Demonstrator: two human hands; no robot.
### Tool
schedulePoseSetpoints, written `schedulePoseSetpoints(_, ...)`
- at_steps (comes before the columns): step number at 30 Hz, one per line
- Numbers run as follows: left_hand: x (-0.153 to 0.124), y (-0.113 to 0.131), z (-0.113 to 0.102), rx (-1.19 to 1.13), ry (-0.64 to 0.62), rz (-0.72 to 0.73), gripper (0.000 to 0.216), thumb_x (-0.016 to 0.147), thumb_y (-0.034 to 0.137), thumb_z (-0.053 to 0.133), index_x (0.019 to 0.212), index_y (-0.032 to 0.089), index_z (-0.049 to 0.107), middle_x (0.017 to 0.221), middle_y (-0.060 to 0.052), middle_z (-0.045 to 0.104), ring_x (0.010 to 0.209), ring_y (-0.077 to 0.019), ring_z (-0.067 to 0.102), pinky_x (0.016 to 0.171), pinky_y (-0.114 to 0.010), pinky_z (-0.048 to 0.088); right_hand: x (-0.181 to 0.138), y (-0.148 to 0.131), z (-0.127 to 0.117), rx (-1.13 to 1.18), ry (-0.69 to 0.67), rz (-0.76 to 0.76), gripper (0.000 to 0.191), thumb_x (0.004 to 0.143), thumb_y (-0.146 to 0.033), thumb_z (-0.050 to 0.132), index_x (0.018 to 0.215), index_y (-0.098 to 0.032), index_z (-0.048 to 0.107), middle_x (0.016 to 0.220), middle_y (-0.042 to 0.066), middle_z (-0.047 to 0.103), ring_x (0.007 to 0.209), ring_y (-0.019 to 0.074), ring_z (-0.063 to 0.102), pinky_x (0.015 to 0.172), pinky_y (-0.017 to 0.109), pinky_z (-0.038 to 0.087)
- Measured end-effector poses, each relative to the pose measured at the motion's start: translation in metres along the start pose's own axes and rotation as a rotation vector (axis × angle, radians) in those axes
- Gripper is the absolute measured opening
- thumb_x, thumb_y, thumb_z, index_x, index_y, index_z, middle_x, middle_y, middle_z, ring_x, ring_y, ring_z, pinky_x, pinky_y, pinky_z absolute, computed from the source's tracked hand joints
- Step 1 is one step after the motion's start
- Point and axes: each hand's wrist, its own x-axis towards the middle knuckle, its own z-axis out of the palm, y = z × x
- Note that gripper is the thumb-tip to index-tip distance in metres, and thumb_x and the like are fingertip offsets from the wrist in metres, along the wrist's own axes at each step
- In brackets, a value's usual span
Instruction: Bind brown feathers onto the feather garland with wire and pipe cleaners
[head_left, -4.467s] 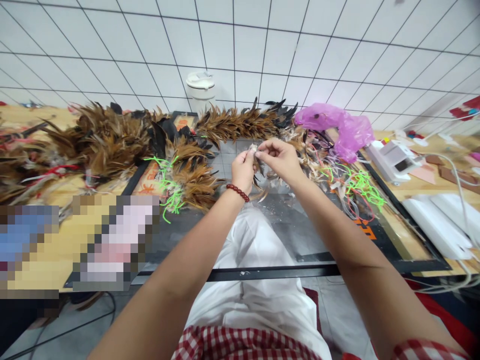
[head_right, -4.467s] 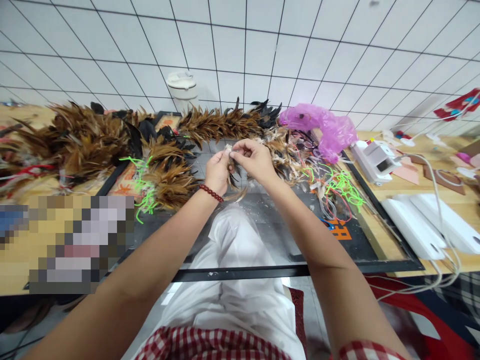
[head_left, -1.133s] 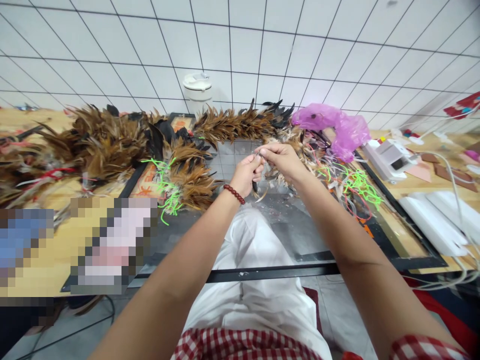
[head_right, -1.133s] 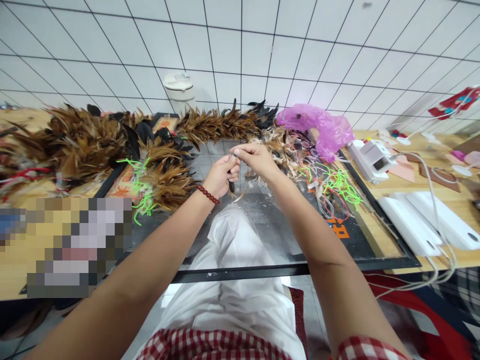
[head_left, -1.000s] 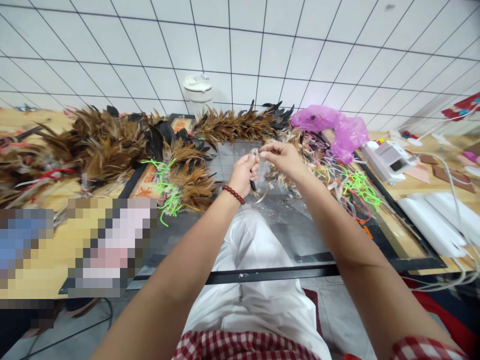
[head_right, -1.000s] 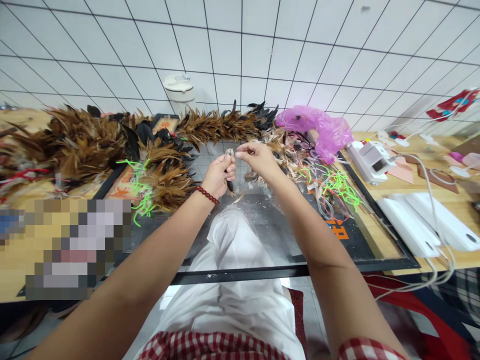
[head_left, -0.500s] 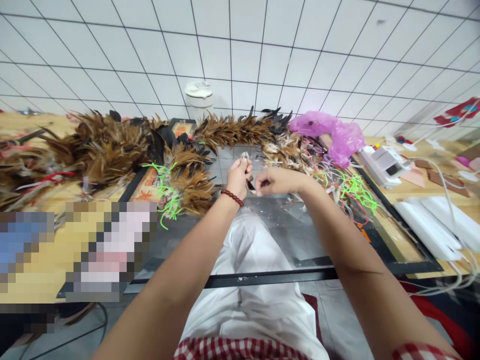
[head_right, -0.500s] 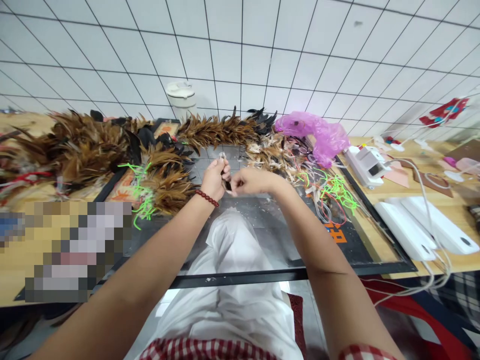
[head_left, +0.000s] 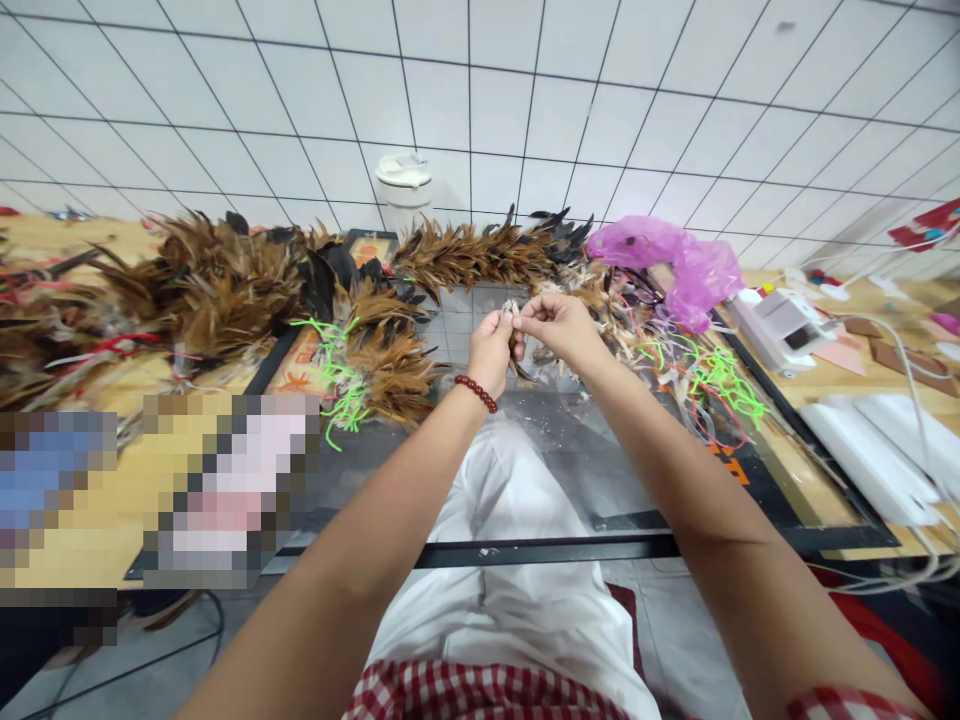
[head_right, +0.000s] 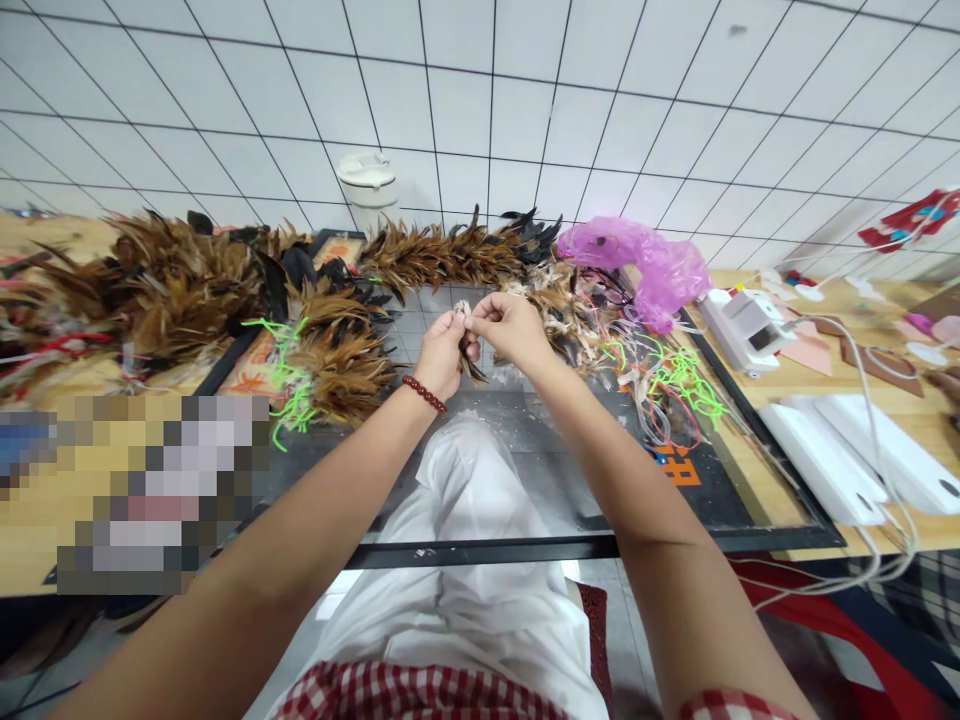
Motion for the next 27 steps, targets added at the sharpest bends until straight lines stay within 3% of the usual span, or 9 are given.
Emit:
schedulePoseSetpoints(5,-0.001,0.004,0.001,0.008,0.002,-0.05,0.032,0.086,0.037,0.061,0.069,0.018,0.041,0.049,0.009,0.031,0.036,-0.0012,0.021,0.037,-0.016,0.014,0.004,0.003,-0.003,0.028,0.05,-0.005,0.037,0.055,-0.043,0.082,0.069,-0.015,0.061,0.061,-0.001,0.059,0.056,0.0093,0.05,0.054,0.024,0.04)
schedulePoseSetpoints(15,-0.005,0.005,0.0,0.035,-0.101,-0.039,0.031,0.084,0.04,0.063,0.071,0.017,0.047,0.048,0.009,0.03,0.037,-0.0009,0.019,0.039,-0.016,0.013,0.003,-0.008,-0.02,0.108,0.032,0.028,0.034,0.054,-0.04,0.083,0.068,-0.013,0.068,0.06,0.0,0.061,0.055,0.0083,0.045,0.055,0.025,0.035)
schedulePoseSetpoints(19,-0.004,0.004,-0.001,0.035,-0.122,-0.017,0.029,0.086,0.035,0.06,0.069,0.016,0.048,0.047,0.008,0.033,0.036,-0.0008,0.02,0.038,-0.016,0.014,0.003,-0.009,-0.02,0.115,0.024,0.053,0.03,0.058,-0.039,0.079,0.067,-0.013,0.067,0.056,-0.002,0.057,0.052,0.0074,0.04,0.052,0.024,0.032)
schedulePoseSetpoints(27,-0.004,0.003,0.0,0.03,-0.104,0.051,0.027,0.088,0.033,0.057,0.069,0.015,0.05,0.056,0.003,0.054,0.036,-0.0024,0.035,0.038,-0.018,0.024,-0.001,-0.011,-0.011,0.137,-0.022,-0.032,0.032,0.064,-0.045,0.075,0.069,-0.016,0.063,0.057,-0.002,0.059,0.054,0.0107,0.052,0.059,0.027,0.043)
